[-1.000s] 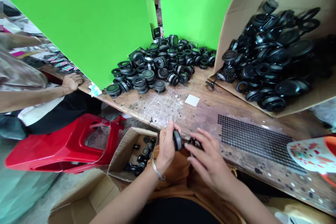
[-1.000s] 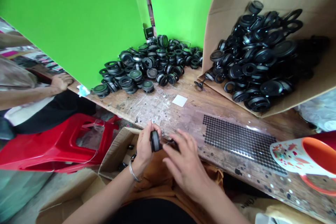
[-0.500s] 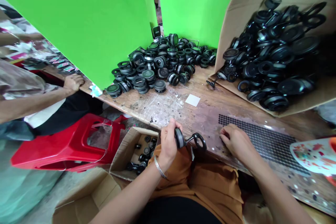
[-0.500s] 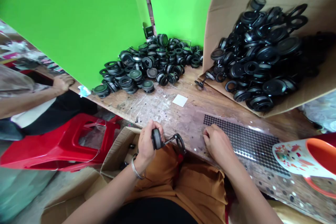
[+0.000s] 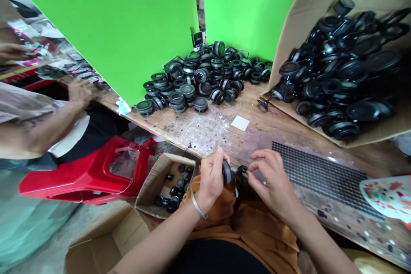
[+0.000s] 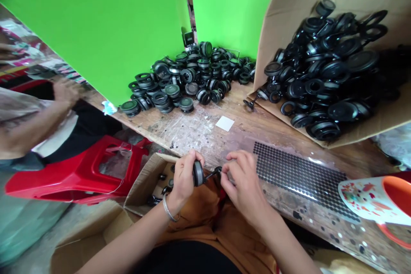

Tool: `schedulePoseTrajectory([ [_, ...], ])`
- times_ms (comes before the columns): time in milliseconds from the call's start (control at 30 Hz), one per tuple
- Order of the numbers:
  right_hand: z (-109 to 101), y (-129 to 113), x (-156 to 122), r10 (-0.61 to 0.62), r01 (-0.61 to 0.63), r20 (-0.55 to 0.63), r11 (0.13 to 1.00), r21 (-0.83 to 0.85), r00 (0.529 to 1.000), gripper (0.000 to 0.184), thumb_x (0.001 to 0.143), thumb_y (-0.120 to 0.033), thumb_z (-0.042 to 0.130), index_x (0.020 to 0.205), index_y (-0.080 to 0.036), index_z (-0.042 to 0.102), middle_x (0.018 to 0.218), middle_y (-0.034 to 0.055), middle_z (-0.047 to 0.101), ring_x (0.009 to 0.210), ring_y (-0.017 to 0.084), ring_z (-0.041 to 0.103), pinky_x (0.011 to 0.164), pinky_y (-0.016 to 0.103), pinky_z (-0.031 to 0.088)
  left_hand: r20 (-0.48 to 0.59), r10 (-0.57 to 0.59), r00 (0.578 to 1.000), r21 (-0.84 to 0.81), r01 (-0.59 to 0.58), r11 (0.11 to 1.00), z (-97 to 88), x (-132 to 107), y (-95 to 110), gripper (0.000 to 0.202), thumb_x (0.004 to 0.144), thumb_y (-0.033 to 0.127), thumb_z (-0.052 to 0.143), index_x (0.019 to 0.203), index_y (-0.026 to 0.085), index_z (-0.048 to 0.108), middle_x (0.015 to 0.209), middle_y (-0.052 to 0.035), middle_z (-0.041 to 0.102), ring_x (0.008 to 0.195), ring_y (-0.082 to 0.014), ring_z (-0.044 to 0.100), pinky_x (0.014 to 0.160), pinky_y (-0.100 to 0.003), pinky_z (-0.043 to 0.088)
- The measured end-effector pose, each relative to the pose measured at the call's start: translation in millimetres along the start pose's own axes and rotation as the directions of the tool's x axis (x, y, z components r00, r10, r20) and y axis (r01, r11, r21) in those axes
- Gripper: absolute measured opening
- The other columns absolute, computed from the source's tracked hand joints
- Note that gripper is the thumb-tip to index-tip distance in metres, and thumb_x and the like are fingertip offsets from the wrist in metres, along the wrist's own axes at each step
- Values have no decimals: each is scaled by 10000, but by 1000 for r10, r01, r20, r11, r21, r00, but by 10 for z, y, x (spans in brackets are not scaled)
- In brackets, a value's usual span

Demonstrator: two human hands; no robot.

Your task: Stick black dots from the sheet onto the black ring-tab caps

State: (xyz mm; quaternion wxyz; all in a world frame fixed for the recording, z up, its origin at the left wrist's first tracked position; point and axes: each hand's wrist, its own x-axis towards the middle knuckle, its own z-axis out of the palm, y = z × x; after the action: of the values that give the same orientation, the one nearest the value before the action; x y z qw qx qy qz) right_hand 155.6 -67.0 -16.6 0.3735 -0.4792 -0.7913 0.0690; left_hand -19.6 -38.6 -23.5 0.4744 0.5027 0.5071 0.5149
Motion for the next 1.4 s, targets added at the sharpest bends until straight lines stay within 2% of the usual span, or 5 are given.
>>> schedulePoseTrajectory([
  [533, 293, -70, -250, -97, 84, -113, 990, -117, 989, 397, 864, -37, 618, 1224, -201, 596, 1221, 149, 604, 1219, 326, 525, 937, 552, 503, -99, -117, 988, -139, 102, 985, 25, 11, -4, 501, 934, 532, 446, 596, 174, 541, 559, 19, 468, 519, -106, 411, 533, -238, 342],
  [967, 192, -54, -352, -85, 72, -155, 994, -87, 984, 297, 894, -44, 569, 1161, -155, 636, 1028, 116, 691, 923, 194, 695, 839, 295, 573, 0, -322, 947, -318, 305, 898, 108, -60, -91, 469, 904, 557, 480, 627, 182, 529, 546, 23, 471, 492, -110, 414, 510, -232, 362],
  [1100, 100, -54, -349, 53, -57, -112, 998, -38, 992, 196, 934, -95, 525, 1077, -180, 630, 948, 78, 689, 858, 175, 683, 787, 281, 548, 243, -101, 965, -123, 134, 983, -21, -36, 88, 356, 891, 521, 550, 860, 182, 656, 813, -51, 615, 754, -173, 572, 712, -262, 462],
  [1233, -76, -34, -331, 235, -234, 7, 965, 120, 972, 129, 964, -207, 498, 940, -208, 625, 837, 39, 674, 759, 162, 663, 694, 263, 519, 571, 150, 807, 70, -230, 971, -221, -4, 286, 450, 688, 339, 832, 1093, 224, 672, 1126, -103, 633, 1102, -261, 560, 998, -338, 408],
  [1400, -292, 343, -304, 533, -541, 99, 808, 235, 840, 191, 954, -358, 503, 1002, -206, 607, 782, 18, 677, 659, 163, 642, 613, 263, 501, 491, -72, 868, 167, -13, 986, -253, -42, 188, 286, 728, 308, 778, 891, 212, 564, 849, -16, 635, 755, -163, 610, 723, -269, 497],
])
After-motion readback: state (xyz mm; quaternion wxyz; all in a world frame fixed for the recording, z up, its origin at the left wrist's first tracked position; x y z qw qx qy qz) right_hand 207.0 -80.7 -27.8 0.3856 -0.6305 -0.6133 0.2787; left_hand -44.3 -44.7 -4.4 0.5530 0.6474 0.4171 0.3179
